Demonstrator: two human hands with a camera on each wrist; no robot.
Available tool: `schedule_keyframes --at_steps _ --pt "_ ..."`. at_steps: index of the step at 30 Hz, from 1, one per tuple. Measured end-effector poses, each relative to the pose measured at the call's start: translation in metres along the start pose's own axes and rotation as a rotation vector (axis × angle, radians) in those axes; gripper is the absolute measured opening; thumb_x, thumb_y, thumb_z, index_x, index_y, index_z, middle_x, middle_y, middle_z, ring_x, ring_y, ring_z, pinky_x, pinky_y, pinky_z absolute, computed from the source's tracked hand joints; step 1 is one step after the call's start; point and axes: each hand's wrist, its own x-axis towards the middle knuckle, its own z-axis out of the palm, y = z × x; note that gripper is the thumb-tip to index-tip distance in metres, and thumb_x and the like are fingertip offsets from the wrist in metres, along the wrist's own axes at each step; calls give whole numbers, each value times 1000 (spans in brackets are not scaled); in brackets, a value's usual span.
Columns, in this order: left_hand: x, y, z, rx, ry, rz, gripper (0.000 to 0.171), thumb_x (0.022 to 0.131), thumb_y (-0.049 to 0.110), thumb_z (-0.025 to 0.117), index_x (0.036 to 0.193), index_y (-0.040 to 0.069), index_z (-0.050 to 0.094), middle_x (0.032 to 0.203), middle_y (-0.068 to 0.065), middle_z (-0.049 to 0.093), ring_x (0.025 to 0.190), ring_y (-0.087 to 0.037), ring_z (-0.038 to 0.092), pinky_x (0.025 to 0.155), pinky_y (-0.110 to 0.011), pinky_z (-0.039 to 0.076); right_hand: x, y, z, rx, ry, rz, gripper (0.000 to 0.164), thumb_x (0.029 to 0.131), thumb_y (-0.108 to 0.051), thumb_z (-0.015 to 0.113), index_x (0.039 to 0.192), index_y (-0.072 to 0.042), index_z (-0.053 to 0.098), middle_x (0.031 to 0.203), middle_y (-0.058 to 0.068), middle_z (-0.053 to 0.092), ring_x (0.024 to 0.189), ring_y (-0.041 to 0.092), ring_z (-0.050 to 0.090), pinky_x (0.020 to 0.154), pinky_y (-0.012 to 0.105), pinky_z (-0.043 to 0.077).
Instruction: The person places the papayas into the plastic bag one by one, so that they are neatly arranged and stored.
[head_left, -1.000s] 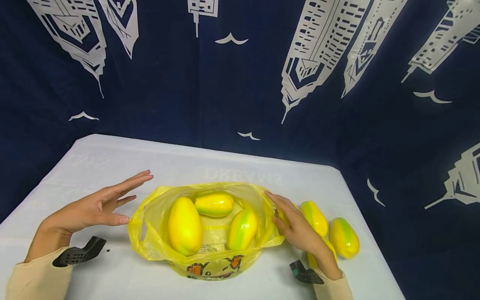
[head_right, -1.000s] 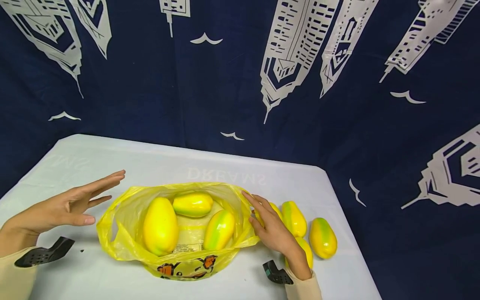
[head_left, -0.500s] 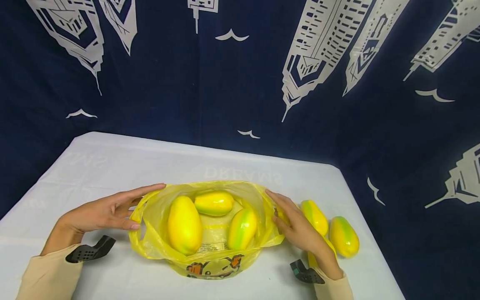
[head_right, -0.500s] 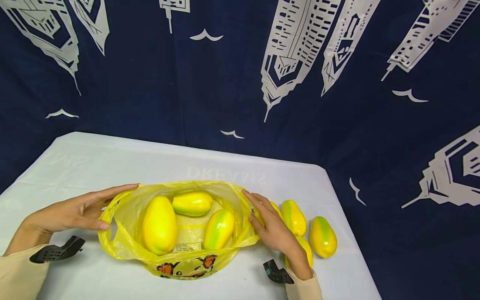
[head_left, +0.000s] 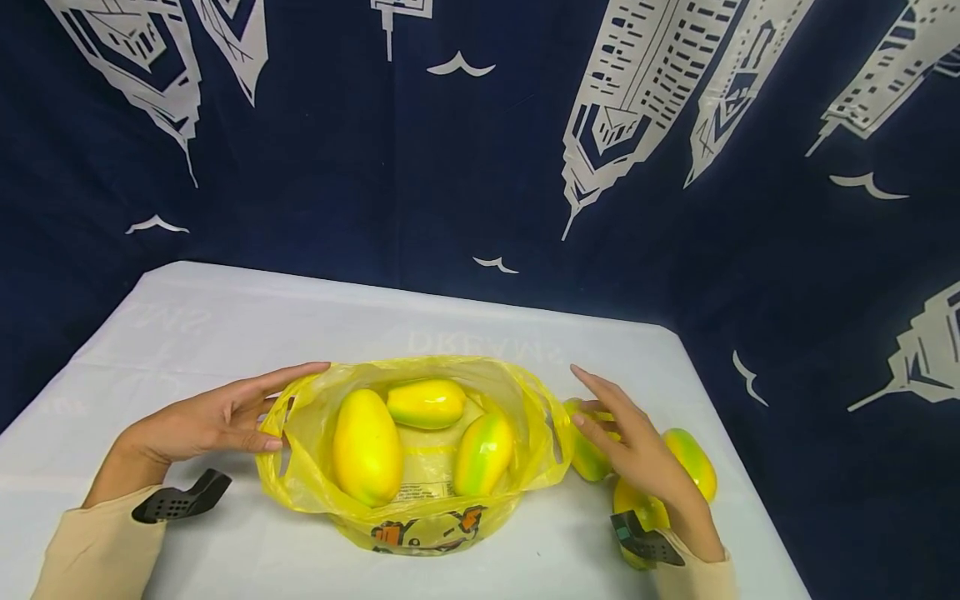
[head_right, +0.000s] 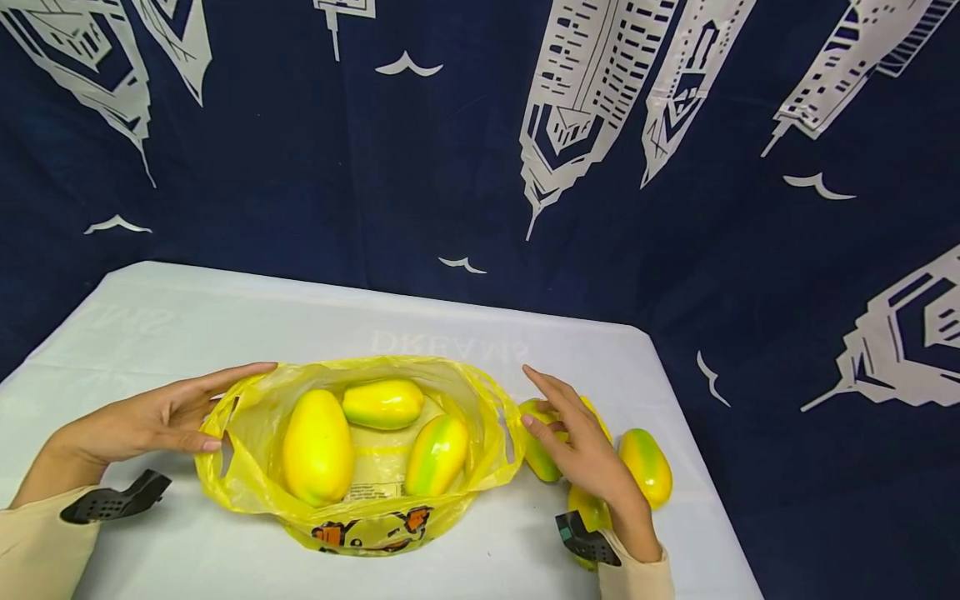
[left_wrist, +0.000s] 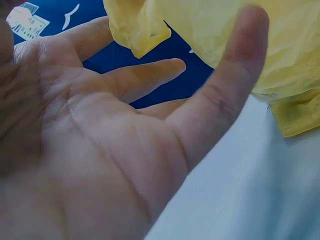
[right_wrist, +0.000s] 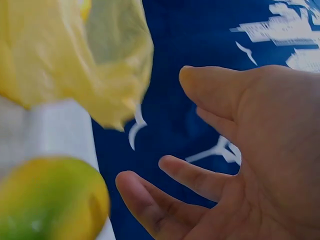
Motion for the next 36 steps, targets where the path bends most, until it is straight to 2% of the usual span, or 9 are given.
schedule_keyframes --at_steps 3,8,16,23,29,36 --pt "1 1 0 17 6 -2 84 93 -23 44 161 6 4 169 -9 7 147 -23 36 111 -31 43 -5 6 -12 -17 27 54 61 102 -24 59 156 -35 33 156 10 40 126 37 57 97 59 51" --pt "1 2 0 39 6 5 83 93 -22 44 161 5 4 169 -9 6 147 -21 36 111 -30 43 -8 15 -21 -33 45 99 60 100 -24 63 154 -30 38 154 13 44 128 40 54 99 61 49" --pt "-1 1 -1 60 39 -27 82 94 -20 45 161 6 6 169 -6 10 146 -19 38 110 -30 44 -4 27 -15 -50 0 133 65 94 -15 70 152 -28 44 152 15 46 131 43 51 106 61 44" --pt "-1 0 -1 65 41 -32 81 94 -19 46 161 6 6 169 -6 11 145 -20 39 110 -30 45 -4 30 -11 -84 -12 144 69 90 -10 74 151 -25 45 152 16 46 129 42 52 105 58 46" --pt "0 -1 -1 74 39 -35 81 95 -19 45 161 6 6 168 -7 11 144 -20 41 109 -31 45 -3 28 -6 -78 -38 127 68 88 -14 77 150 -22 47 153 15 45 133 42 50 107 58 44" --pt "0 -1 -2 114 67 -36 80 95 -17 49 161 6 9 168 -4 14 145 -15 38 109 -28 45 -2 26 -2 -99 -104 209 69 88 -24 78 149 -24 48 155 12 43 141 41 41 112 64 34"
